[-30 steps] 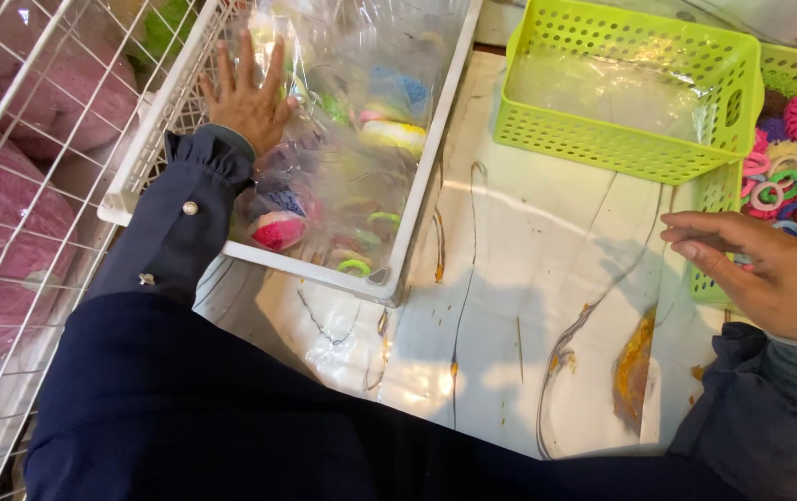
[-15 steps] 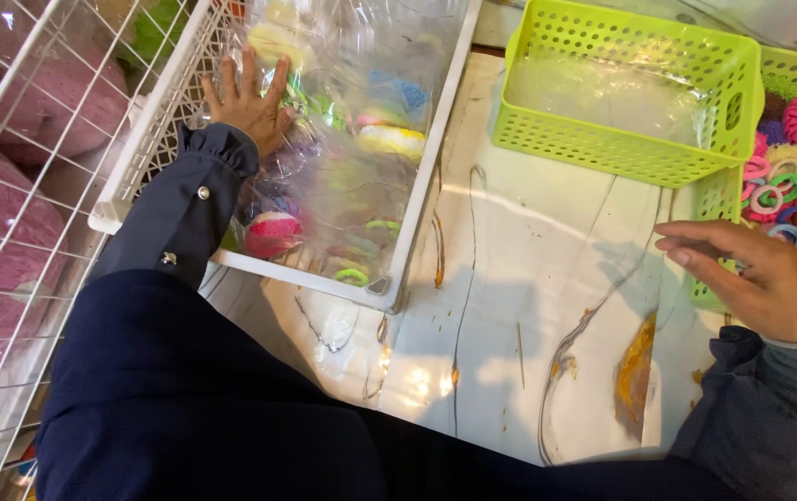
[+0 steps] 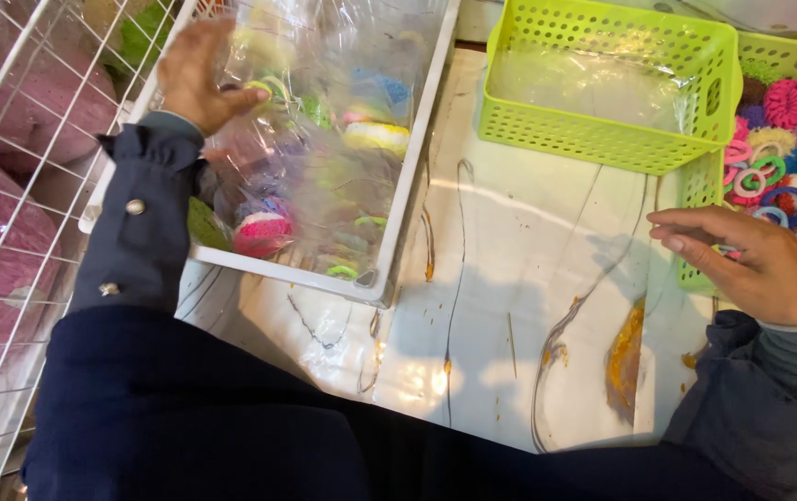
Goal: Packaging hair ties and scrunchies into small plastic bags.
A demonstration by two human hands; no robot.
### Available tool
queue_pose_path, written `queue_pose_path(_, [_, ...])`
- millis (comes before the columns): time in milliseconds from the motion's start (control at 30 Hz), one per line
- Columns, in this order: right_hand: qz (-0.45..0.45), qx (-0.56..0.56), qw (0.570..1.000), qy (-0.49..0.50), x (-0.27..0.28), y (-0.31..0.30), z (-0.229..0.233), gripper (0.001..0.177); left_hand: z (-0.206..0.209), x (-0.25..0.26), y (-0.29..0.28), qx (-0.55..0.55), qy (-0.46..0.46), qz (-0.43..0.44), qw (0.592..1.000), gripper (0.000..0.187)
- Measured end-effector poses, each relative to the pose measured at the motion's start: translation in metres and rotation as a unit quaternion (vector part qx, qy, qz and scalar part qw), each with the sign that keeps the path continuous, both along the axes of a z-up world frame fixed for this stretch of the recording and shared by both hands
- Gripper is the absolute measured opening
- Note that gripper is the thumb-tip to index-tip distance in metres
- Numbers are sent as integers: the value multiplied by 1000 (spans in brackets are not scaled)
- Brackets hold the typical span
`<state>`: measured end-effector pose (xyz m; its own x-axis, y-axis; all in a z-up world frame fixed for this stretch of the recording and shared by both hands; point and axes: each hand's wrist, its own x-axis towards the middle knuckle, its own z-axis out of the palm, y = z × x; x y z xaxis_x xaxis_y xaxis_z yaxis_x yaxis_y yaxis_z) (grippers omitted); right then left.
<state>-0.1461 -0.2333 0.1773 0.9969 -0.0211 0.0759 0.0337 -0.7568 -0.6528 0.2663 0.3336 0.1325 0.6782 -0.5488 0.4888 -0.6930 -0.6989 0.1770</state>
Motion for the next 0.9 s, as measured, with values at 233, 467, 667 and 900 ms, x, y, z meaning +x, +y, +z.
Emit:
queue_pose_path(233, [16,-4,1000,-10,2,-2,2,35,89,-185,-69,-274,-107,-47,955,39])
queue_pose_path(467, [25,-21,999,-19,10,14,6,32,-5,-331,-218,-208,143,-293,922,40])
queue_pose_path(667, [7,-17,999,-42,18,-1,-20,27,-122,-258,-317,-265,126,-198,935,41])
queue_pose_path(900, [-54,134,982,-118,99,-44,-44,23,-161,-246,-334,-295,179,-165,924,34])
